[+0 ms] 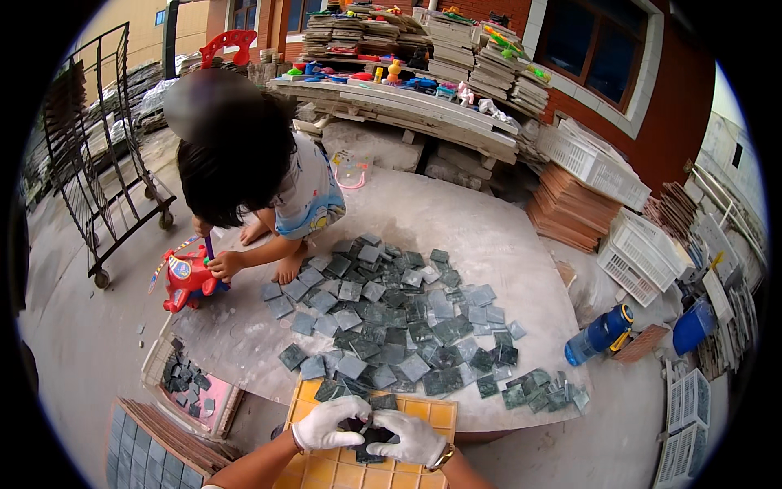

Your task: The person places small square tiles into a yellow grid frame, arranging them one by one to form a mosaic sheet. The person flips the frame to check the arrangement and continues filling empty slots with tiles from a nearby pile.

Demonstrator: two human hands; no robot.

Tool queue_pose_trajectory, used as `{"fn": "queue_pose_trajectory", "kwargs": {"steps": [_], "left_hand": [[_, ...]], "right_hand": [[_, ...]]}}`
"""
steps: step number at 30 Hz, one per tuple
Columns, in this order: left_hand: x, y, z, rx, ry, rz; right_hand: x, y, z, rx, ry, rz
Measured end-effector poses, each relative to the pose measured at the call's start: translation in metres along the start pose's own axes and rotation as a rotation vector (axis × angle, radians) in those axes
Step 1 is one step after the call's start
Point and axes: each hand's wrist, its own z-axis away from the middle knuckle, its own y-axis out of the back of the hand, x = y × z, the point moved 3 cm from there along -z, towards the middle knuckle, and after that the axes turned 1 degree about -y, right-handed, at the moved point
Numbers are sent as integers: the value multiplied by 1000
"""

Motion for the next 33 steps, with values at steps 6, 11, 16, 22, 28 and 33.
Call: {"fn": "queue_pose_trajectory", "kwargs": {"steps": [6, 11, 16, 22, 28, 33], "left_hand": [[-40, 66, 32, 345, 353, -1000], [-90, 56, -2, 196, 603, -1030], [-67, 12, -29, 162, 117, -395], [-70, 46, -18, 420, 289, -862], [-89, 41, -30, 254, 427, -1019], [-80, 45, -29, 386, 244, -754]], "right_hand": [[81, 70, -2, 410, -330, 562], [134, 52, -45, 204, -625, 711], [66, 16, -48, 144, -146, 557], [103, 86, -40, 626, -260, 713], [152, 105, -78, 441, -797, 663], [137, 88, -62, 545, -392, 17]]}}
